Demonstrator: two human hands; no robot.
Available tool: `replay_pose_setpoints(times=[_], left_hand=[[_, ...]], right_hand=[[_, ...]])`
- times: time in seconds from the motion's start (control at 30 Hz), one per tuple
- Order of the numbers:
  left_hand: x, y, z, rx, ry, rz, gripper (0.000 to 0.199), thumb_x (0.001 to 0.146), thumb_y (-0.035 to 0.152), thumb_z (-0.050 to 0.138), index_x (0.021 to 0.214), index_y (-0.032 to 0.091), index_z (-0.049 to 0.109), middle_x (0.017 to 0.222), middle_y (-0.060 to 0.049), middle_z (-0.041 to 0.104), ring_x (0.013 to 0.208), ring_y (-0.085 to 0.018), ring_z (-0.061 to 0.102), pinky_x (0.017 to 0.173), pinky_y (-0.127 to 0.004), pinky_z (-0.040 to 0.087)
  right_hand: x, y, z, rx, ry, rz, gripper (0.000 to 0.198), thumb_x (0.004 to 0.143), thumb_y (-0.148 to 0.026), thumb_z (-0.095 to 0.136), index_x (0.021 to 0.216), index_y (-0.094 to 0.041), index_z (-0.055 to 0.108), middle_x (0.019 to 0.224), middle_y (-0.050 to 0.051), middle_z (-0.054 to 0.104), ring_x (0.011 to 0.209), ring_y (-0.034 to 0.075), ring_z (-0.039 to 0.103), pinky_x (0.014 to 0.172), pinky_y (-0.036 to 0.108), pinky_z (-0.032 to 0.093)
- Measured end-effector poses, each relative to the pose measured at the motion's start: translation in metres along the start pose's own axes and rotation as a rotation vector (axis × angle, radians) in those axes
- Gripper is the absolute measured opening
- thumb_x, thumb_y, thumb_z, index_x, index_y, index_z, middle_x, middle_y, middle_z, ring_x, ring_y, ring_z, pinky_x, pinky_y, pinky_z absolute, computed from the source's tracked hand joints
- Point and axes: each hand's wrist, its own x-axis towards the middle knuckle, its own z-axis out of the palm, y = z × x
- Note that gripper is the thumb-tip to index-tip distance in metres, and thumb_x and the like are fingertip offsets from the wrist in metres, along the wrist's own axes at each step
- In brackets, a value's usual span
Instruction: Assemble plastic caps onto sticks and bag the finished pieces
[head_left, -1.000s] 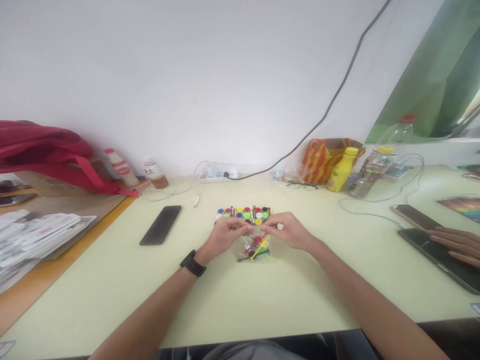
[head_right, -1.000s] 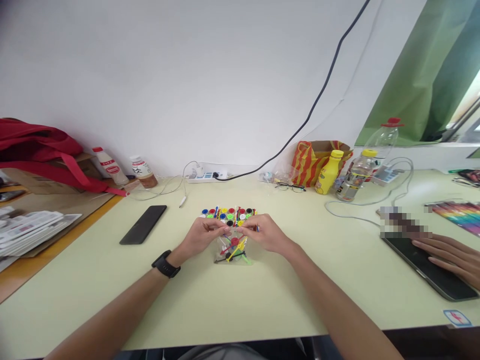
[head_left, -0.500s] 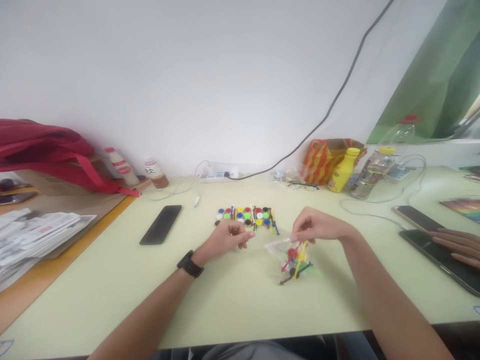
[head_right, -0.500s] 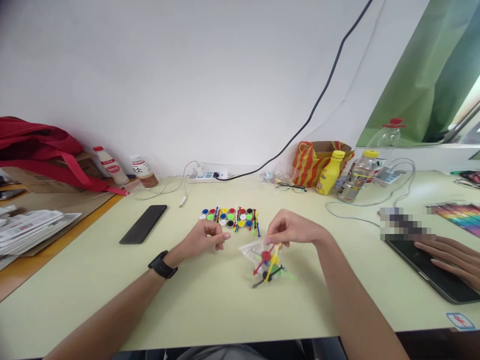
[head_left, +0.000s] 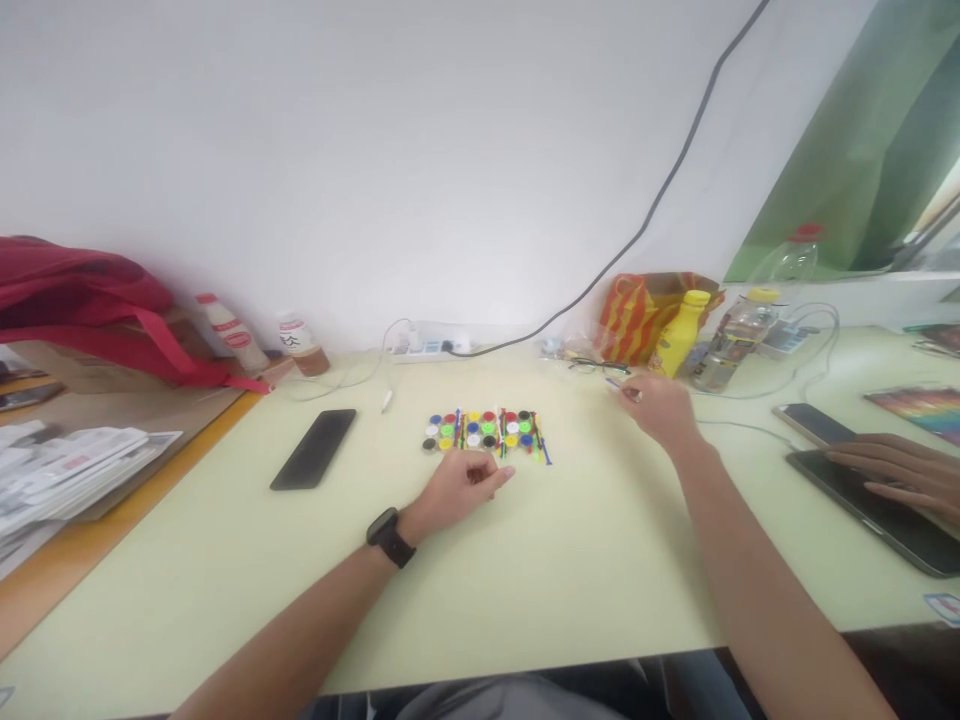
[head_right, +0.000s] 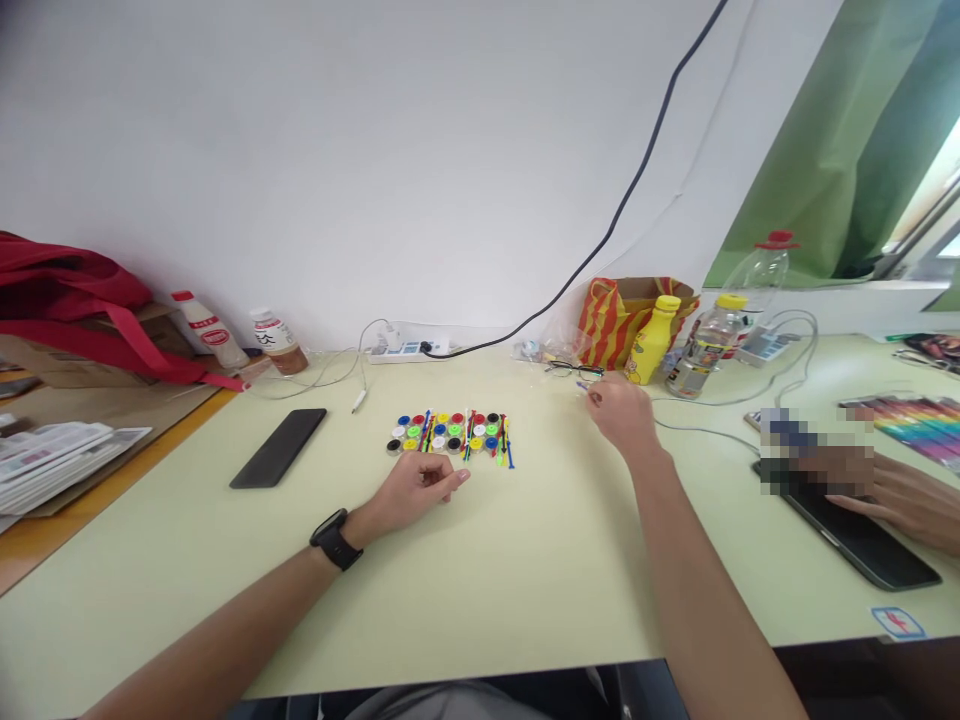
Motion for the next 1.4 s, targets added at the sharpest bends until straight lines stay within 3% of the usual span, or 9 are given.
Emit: replay_pose_setpoints(times=[0.17,0.43,0.5,0.57,0.63,0.7,0.8,0.93,1.4], left_hand=[[0.001,-0.004,-0.001,0.082,0.016,0.022,0.046,0.096,0.047,0.059,0.061,0.016,0.056,0.054,0.002,0.056,0.05,-0.009,0.042,0.05,-0.023,0.031],[0.0,0.001,-0.001,0.247,0.052,0.097,0.041,0.097,0.043,0.057,0.066,0.017,0.059,0.058,0.004,0.051,0.054,-0.01,0.041,0.053,-0.025,0.03],[0.001,0.001,-0.002,0.292,0.08,0.136,0.029,0.098,0.038,0.057,0.079,0.019,0.067,0.069,0.002,0.062,0.064,-0.014,0.053,0.062,-0.027,0.041],[0.003,0.001,-0.003,0.343,0.111,0.191,0.016,0.098,0.033,0.058,0.098,0.023,0.071,0.089,-0.002,0.07,0.087,-0.019,0.063,0.084,-0.033,0.048],[0.003,0.002,-0.003,0.413,0.121,0.241,0.02,0.098,0.028,0.057,0.115,0.025,0.068,0.11,-0.005,0.07,0.109,-0.024,0.062,0.104,-0.042,0.043],[0.002,0.003,-0.002,0.495,0.108,0.266,0.03,0.099,0.028,0.057,0.127,0.026,0.064,0.125,-0.007,0.065,0.119,-0.027,0.056,0.111,-0.047,0.039],[0.001,0.003,0.002,0.582,0.071,0.272,0.041,0.099,0.031,0.057,0.139,0.026,0.057,0.14,-0.01,0.057,0.125,-0.032,0.049,0.109,-0.052,0.041],[0.0,0.003,0.008,0.616,0.014,0.28,0.046,0.098,0.037,0.057,0.143,0.027,0.054,0.148,-0.011,0.052,0.125,-0.034,0.047,0.107,-0.055,0.042],[-0.002,0.005,0.008,0.566,-0.057,0.279,0.048,0.1,0.042,0.054,0.147,0.031,0.051,0.153,-0.009,0.05,0.121,-0.033,0.05,0.105,-0.054,0.041]], right_hand=[[0.0,-0.018,0.022,-0.097,-0.202,-0.025,0.017,0.08,-0.009,0.057,0.079,-0.02,0.07,0.091,0.008,0.071,0.084,0.02,0.059,0.064,0.03,0.029],[-0.004,-0.018,0.02,-0.122,-0.171,0.065,0.016,0.086,-0.013,0.059,0.09,-0.017,0.073,0.098,0.014,0.072,0.097,0.027,0.061,0.072,0.033,0.035],[-0.006,-0.03,0.016,-0.09,-0.164,0.029,0.015,0.089,-0.021,0.059,0.095,-0.019,0.073,0.101,0.011,0.073,0.099,0.025,0.062,0.073,0.032,0.037],[-0.013,-0.049,0.013,-0.027,-0.169,-0.031,0.016,0.092,-0.029,0.059,0.096,-0.022,0.073,0.099,0.007,0.073,0.095,0.022,0.063,0.072,0.031,0.037],[-0.022,-0.073,0.01,0.078,-0.181,-0.074,0.021,0.092,-0.036,0.059,0.083,-0.021,0.071,0.089,0.006,0.073,0.085,0.021,0.063,0.068,0.031,0.035],[-0.033,-0.095,0.008,0.151,-0.223,-0.083,0.033,0.092,-0.047,0.059,0.073,-0.021,0.066,0.079,0.005,0.071,0.075,0.02,0.061,0.064,0.03,0.032],[-0.045,-0.118,0.006,0.211,-0.333,-0.093,0.035,0.09,-0.049,0.062,0.068,-0.021,0.063,0.072,0.004,0.069,0.068,0.019,0.06,0.06,0.029,0.03],[-0.047,-0.12,0.01,0.217,-0.393,-0.064,0.024,0.086,-0.038,0.066,0.069,-0.021,0.066,0.076,0.005,0.071,0.069,0.018,0.061,0.059,0.028,0.029],[-0.042,-0.11,0.014,0.248,-0.378,-0.035,0.009,0.085,-0.025,0.064,0.078,-0.021,0.068,0.079,0.004,0.072,0.072,0.017,0.061,0.06,0.027,0.03]])
